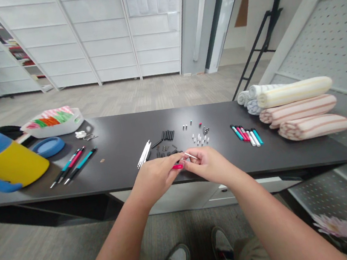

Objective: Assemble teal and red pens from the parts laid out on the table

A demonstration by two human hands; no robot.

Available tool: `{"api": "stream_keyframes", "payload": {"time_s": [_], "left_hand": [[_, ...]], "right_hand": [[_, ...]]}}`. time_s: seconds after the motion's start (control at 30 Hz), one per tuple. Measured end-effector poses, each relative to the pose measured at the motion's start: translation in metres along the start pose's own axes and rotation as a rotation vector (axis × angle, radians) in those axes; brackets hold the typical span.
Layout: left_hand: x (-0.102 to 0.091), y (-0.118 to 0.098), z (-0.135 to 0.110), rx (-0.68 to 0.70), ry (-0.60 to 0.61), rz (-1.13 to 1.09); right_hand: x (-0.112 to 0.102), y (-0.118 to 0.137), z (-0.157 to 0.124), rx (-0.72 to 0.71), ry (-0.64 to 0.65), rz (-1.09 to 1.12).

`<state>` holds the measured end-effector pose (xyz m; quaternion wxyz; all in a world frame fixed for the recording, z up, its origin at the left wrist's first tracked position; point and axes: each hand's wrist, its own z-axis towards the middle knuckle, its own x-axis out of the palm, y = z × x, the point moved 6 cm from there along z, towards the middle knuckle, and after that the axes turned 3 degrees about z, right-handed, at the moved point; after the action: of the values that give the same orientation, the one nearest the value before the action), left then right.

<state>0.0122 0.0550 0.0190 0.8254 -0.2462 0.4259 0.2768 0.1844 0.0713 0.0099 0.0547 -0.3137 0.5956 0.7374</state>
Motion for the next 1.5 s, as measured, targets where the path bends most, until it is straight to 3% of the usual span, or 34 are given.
{"api": "stream_keyframes", "payload": {"time_s": [0.27, 0.43, 0.7, 1.0, 1.2, 1.5], "left_hand": [[-0.006, 0.003, -0.002, -0.109, -0.156, 0.075], [-0.003, 0.010, -0.001, -0.225, -0.170, 0.103], [-0.009, 0.002, 0.005, -0.202, -0.167, 0.382], [-0.010, -0.002, 0.008, -0.131, -0.108, 0.410], [-0.012, 0.000, 0.009, -0.196, -0.106, 0.445], [-0.009, -0.006, 0.011, -0.101, -0.050, 0.415]], "right_hand": [[0.011, 0.002, 0.003, 0.067, -0.045, 0.236], [0.003, 0.010, -0.001, 0.020, -0.188, 0.094], [0.001, 0.018, -0.003, -0.095, -0.138, -0.100], [0.005, 0.022, -0.003, -0.156, -0.136, -0.184], [0.004, 0.021, -0.002, -0.129, -0.157, -0.207], [0.001, 0.021, -0.005, -0.099, -0.114, -0.252]]}}
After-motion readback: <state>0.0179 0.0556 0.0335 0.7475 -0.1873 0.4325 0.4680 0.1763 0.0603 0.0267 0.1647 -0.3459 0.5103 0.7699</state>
